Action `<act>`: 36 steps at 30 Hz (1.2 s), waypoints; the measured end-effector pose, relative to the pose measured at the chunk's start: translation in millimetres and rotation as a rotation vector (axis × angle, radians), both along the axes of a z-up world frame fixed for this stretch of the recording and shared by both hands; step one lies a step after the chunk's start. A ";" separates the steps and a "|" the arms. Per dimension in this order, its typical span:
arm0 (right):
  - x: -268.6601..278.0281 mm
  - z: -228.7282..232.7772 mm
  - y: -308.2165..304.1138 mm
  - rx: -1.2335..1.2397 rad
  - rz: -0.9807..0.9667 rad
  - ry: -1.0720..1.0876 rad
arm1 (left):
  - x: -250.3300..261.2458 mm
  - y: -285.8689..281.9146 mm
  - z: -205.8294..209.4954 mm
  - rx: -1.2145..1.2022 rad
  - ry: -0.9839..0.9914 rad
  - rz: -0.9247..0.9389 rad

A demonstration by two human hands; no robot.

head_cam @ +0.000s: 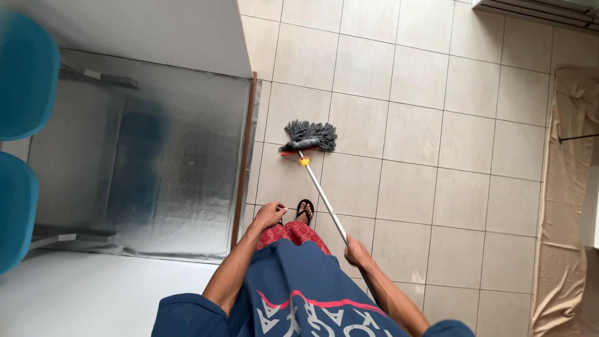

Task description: The recorder is mopping a white tiled floor around several green chairs.

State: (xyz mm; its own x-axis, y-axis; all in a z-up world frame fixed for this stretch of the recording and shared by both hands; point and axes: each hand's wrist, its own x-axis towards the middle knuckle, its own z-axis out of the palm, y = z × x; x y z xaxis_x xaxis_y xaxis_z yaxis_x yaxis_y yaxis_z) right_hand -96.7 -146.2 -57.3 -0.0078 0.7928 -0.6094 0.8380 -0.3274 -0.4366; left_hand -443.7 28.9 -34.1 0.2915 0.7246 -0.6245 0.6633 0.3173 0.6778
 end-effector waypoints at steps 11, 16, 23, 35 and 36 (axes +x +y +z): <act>11.9 -87.3 224.2 0.204 0.142 -0.015 | -2.5 22.4 14.1 0.035 0.020 0.161; -14.1 -52.5 303.6 0.168 0.125 -0.007 | -1.4 23.8 19.2 -0.004 0.039 0.240; -13.9 -56.2 284.1 0.072 0.128 -0.037 | -5.3 18.0 14.9 0.061 0.053 0.253; -25.6 -25.0 36.3 0.148 0.207 0.040 | -40.2 4.4 26.6 0.064 0.017 0.071; -31.4 -17.7 12.4 0.105 0.196 0.049 | -44.8 0.6 25.5 0.037 0.015 0.055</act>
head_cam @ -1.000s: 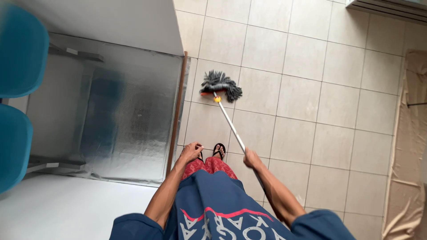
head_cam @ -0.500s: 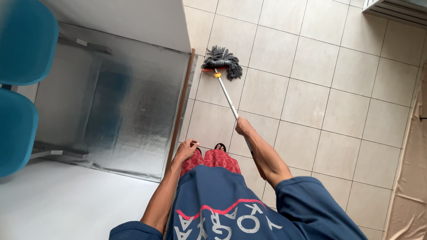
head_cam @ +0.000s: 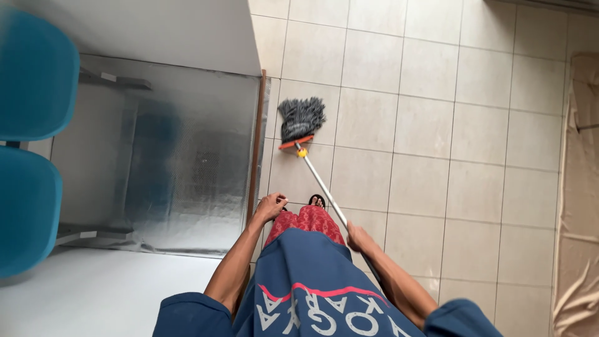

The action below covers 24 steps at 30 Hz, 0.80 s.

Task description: The recorder is mopping a white tiled floor around several green chairs.

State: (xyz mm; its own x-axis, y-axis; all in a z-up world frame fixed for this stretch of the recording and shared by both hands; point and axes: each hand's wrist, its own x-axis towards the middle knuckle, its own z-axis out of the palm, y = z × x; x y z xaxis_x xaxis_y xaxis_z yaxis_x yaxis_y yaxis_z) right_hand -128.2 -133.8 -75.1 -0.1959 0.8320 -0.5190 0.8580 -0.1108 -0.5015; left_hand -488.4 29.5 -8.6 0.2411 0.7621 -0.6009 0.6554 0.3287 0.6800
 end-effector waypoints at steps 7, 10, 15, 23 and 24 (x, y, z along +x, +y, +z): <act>-35.5 45.8 -73.2 0.075 -0.122 0.089 | -22.4 -26.3 -20.6 0.011 -0.013 -0.095; -48.5 42.3 -54.2 -0.133 -0.249 0.036 | -29.1 -37.0 -20.1 0.016 0.024 -0.084; -72.0 34.0 23.9 -0.097 -0.289 0.071 | -31.9 -42.1 -13.0 -0.047 -0.013 -0.016; -84.0 -53.2 188.0 0.067 -0.315 0.082 | -15.5 -39.5 -3.2 0.041 -0.011 0.090; -84.0 -67.5 202.7 0.190 -0.327 0.146 | -12.6 -40.0 -0.7 0.020 -0.016 0.113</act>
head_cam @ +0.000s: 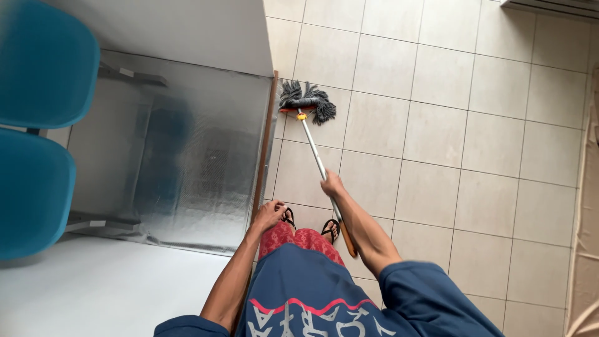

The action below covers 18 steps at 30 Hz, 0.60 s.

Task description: The recorder is mopping a white tiled floor around several green chairs.

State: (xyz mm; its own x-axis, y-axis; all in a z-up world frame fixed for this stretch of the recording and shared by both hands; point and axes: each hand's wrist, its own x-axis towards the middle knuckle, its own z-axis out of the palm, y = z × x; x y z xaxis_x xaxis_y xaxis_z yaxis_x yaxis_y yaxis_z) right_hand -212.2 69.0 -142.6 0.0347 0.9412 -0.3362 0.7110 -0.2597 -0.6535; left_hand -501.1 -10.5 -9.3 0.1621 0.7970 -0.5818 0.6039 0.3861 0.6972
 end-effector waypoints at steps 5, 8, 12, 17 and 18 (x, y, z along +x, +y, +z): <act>1.3 -2.7 30.3 -0.672 -0.657 0.968 | 12.0 1.7 -0.3 0.170 0.085 0.008; 5.5 53.6 13.4 -0.676 -0.691 1.137 | 23.8 2.0 15.1 0.157 0.146 0.079; 12.8 159.9 -26.2 -0.533 -0.523 1.290 | 40.9 -11.2 28.8 0.162 0.094 0.192; 21.1 213.9 -46.0 -0.492 -0.450 1.168 | 69.2 -18.8 27.0 0.180 -0.009 0.236; 23.6 216.6 -53.8 -0.478 -0.391 1.165 | 74.6 -24.0 22.4 0.211 -0.001 0.217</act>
